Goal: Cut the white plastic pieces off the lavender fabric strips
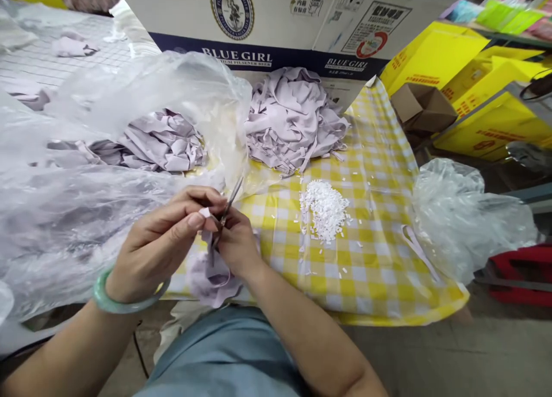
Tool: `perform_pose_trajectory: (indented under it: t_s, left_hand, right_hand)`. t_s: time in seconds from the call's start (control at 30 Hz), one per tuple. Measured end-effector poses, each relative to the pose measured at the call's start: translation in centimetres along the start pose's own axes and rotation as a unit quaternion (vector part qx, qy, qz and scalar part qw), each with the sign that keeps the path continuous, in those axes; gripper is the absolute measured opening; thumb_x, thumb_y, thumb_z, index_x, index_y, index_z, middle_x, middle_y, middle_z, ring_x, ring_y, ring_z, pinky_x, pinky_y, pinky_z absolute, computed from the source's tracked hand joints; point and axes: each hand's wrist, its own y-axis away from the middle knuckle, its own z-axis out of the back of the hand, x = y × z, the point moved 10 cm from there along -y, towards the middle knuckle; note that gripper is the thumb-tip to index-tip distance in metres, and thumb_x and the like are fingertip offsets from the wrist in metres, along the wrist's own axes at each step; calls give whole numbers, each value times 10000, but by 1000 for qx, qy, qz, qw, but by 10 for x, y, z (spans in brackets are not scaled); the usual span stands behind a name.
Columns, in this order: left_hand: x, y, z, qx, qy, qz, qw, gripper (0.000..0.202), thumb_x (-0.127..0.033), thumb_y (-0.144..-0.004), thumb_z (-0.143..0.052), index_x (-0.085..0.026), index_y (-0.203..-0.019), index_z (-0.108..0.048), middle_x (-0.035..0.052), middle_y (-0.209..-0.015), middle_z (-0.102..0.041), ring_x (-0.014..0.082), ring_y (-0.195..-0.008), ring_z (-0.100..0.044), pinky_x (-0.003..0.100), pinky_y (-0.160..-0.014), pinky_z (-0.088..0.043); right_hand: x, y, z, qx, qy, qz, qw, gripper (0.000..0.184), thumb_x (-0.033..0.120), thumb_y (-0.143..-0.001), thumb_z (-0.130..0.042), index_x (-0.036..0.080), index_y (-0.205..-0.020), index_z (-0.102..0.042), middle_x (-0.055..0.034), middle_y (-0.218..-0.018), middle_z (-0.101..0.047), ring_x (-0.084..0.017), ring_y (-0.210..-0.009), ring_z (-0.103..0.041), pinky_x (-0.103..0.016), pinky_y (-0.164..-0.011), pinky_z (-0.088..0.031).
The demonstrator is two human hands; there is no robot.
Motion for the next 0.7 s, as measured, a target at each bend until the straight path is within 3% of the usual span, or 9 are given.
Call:
perform_pose_trajectory:
  t_s: [0.1, 0.17, 0.27, 0.33, 0.4, 0.53, 0.7]
  left_hand:
    - [21, 1, 7, -67, 71, 31, 995, 249, -259, -978, -521, -177, -798, -672, 46, -987, -516, 105, -712, -482, 238, -597, -421]
    - [34, 4, 6, -82, 75, 52, 992, 253, -256, -983, -509, -172, -797, -659, 36, -1014, -486, 82, -648, -417, 238, -547, -369]
    - [44, 8, -12, -59, 36, 60, 996, 262, -248, -995, -478, -178, -805, -646, 44, -1006, -489, 130, -811, -492, 258, -691, -429]
    - [45, 11, -29, -37, 4, 39, 999, 260, -227, -1000, -456, -184, -817, -636, 52, -1000, -500, 174, -999, -496, 285, -845, -435]
    - [43, 13, -46, -15, -17, 12, 1000, 251, -192, -998, -445, -186, -820, -623, 55, -1013, -500, 187, -1100, -461, 299, -935, -407]
    - [45, 15, -72, 36, -42, -14, 998, 258, -125, -985, -426, -182, -796, -592, 51, -974, -488, 184, -1119, -433, 297, -952, -388]
    - [51, 17, -83, 62, -66, -10, 996, 240, -84, -968, -417, -186, -816, -572, 46, -1011, -471, 176, -1108, -430, 300, -954, -376]
  right_hand:
    - [-3, 3, 7, -4, 107, -1, 994, 335, 513, -731, -707, 218, -812, -573, 12, -741, -598, -153, -686, -565, -293, -692, -479]
    - [14, 13, 27, -23, 251, 26, 967, 312, 486, -748, -706, 213, -845, -593, -10, -798, -617, -168, -736, -577, -305, -729, -476]
    - [54, 35, 51, -33, 455, 103, 884, 330, 513, -768, -694, 205, -838, -598, -41, -823, -624, -198, -802, -576, -326, -773, -450]
    - [66, 50, 59, -5, 536, 114, 836, 370, 560, -775, -678, 202, -778, -581, -37, -757, -611, -195, -757, -559, -321, -740, -423]
    - [67, 62, 66, 13, 579, 97, 809, 424, 603, -770, -670, 205, -698, -540, -11, -658, -572, -169, -661, -521, -301, -679, -386]
    - [64, 79, 82, -6, 605, 55, 794, 511, 651, -736, -682, 208, -604, -464, 31, -541, -503, -126, -546, -449, -275, -615, -320]
    - [61, 86, 93, -20, 595, 42, 802, 539, 655, -706, -708, 205, -574, -442, 38, -514, -508, -115, -525, -451, -268, -619, -319]
